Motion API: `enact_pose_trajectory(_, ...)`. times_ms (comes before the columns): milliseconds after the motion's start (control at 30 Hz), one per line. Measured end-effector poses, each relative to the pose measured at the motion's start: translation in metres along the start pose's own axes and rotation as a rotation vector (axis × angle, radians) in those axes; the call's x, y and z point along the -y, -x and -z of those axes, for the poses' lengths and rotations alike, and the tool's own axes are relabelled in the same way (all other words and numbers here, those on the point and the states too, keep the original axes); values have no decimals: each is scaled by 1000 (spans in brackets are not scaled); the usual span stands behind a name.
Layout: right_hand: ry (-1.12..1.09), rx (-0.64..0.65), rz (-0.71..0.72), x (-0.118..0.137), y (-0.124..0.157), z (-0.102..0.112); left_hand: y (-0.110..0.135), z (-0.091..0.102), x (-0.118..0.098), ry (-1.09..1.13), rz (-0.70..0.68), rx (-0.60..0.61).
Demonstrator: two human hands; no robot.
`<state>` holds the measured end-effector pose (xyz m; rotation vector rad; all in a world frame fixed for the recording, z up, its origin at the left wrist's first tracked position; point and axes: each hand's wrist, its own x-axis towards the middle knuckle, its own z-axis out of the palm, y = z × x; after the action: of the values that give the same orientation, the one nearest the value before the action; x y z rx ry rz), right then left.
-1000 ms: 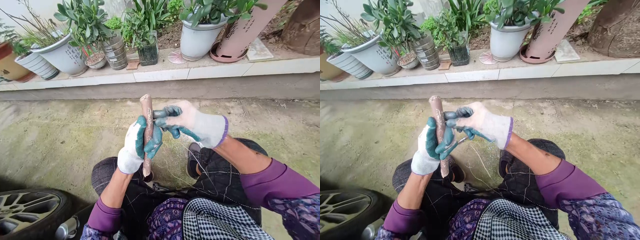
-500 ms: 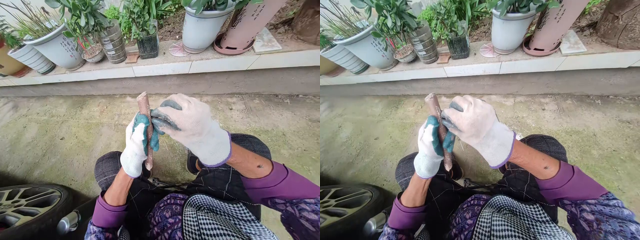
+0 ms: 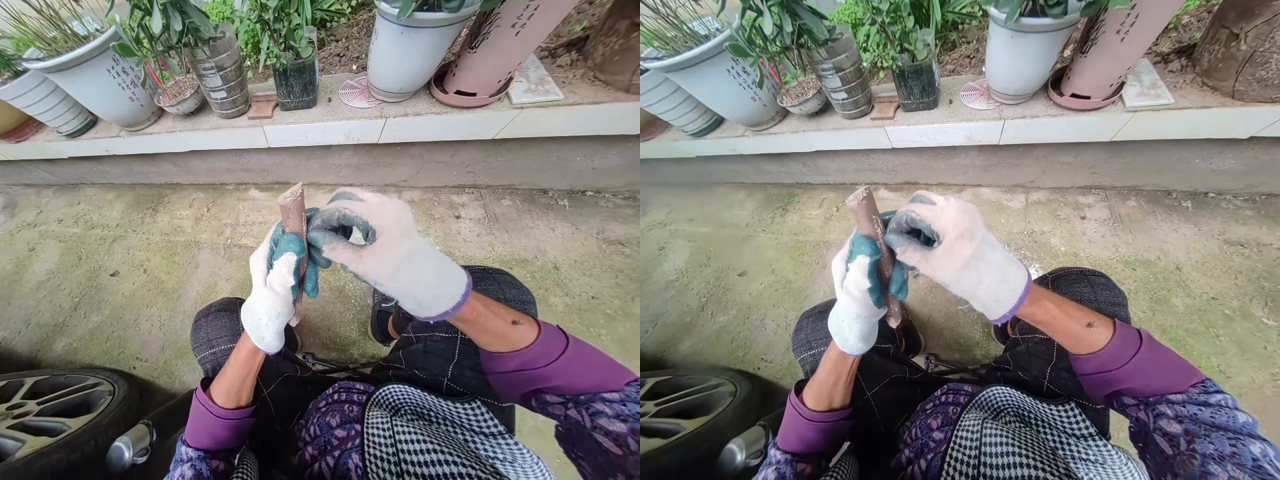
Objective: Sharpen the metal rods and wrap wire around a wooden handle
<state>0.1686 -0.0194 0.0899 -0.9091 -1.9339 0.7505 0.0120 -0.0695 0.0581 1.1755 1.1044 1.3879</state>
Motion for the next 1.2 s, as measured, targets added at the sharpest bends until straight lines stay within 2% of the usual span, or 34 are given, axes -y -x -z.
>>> enact_pose_trajectory(100,-368,83,-202,-8,-1,-7,1,11,1,-147,-65,-1)
enact_pose_trajectory(200,-680,195,-413,-23,1,-16,-2,23,3,-402,-102,95)
enact_pose_trajectory(267,-798,234,-515,-31,2,-20,-6,26,3,-480,-88,158)
enact_pose_trajectory(333,-822,244,-557,-33,1,-21,-10,23,1,-392,-36,148)
enact_pose_trajectory(400,-709,153,-480,-31,0,-16,-15,18,-4,-192,38,100)
enact_pose_trajectory(467,-466,-22,-288,-25,1,-9,-21,13,-11,-9,113,85)
enact_pose_trajectory(533,-178,-137,-96,-21,4,-1,-27,10,-16,88,193,118)
enact_pose_trajectory(633,150,-134,69,-19,7,6,-33,9,-16,153,332,228)
enact_pose_trajectory(733,327,-85,141,-23,7,7,-34,8,-10,249,445,338)
enact_pose_trajectory(900,418,-48,163,-29,5,3,-30,7,-13,362,507,341)
enact_pose_trajectory(1033,413,-70,161,-28,6,2,-27,8,-19,368,478,334)
enact_pose_trajectory(1200,366,-49,186,-23,8,0,-25,10,-14,340,460,366)
